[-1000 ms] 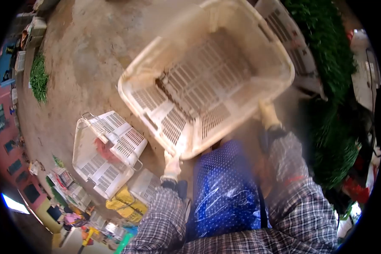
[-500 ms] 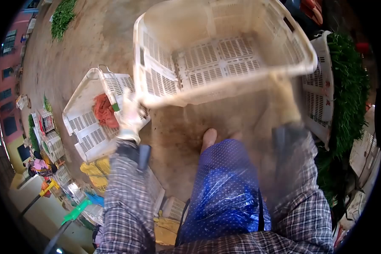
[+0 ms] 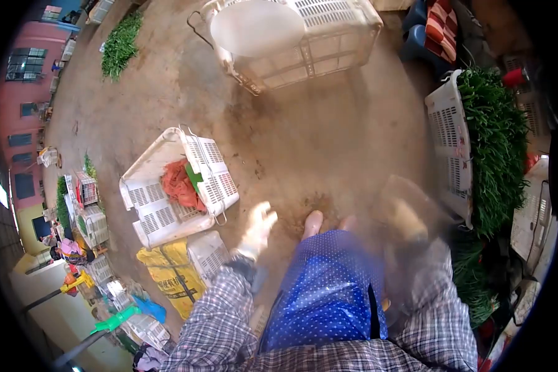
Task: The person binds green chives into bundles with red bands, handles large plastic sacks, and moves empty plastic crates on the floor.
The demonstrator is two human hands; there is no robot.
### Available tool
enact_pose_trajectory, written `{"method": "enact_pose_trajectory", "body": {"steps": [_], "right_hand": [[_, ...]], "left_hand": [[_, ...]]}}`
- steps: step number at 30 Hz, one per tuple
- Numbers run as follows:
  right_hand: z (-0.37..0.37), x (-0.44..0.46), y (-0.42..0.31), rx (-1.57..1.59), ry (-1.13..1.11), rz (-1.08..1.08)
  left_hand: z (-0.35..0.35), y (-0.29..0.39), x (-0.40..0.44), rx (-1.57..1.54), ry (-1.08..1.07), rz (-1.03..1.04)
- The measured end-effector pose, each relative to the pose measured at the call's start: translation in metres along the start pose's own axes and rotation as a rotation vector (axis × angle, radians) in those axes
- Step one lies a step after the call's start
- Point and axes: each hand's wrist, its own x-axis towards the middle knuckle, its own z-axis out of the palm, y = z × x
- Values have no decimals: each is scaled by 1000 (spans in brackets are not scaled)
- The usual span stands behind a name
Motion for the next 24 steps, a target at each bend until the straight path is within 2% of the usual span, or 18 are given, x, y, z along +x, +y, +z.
{"method": "enact_pose_trajectory", "body": {"steps": [2, 3, 5, 6, 8, 9, 10, 11, 12, 13, 15, 17, 19, 21, 24], "right_hand": [[26, -66, 62, 24, -194, 178], [71, -95, 129, -13, -174, 289], [73, -165, 154, 153, -291, 270], [100, -188, 205, -50, -461, 295], [110, -228, 208, -22, -471, 451], [125, -239, 224, 103, -479, 510], [133, -245, 238, 209, -502, 566], [125, -249, 227, 43, -411, 295], [140, -240, 241, 240, -384, 324], [127, -234, 226, 336, -379, 321], [93, -212, 163, 450, -385, 316], [68, -186, 137, 581, -408, 239], [60, -160, 124, 361, -297, -192], [41, -130, 115, 339, -278, -336], [5, -90, 112, 218, -292, -423]], "left_hand": [[-4, -23, -43, 82, -55, -221], [-8, -29, -61, 111, -79, -300], [-19, -33, -87, 193, -68, -404], [-22, -31, -99, 260, -43, -461], [-38, -46, -113, 215, -16, -438], [-48, -57, -116, 113, -14, -394], [-56, -88, -110, 75, 36, -257], [-58, -58, -135, -59, 2, -296], [-58, -55, -144, -134, 33, -213], [-53, -29, -167, -172, 49, -161], [-52, -57, -169, -76, 23, -70], [-52, -67, -182, -7, 16, -1], [-67, -76, -208, -75, 64, -46], [-71, -99, -222, -190, 91, -68], [-92, -125, -258, -120, 222, -130]]}}
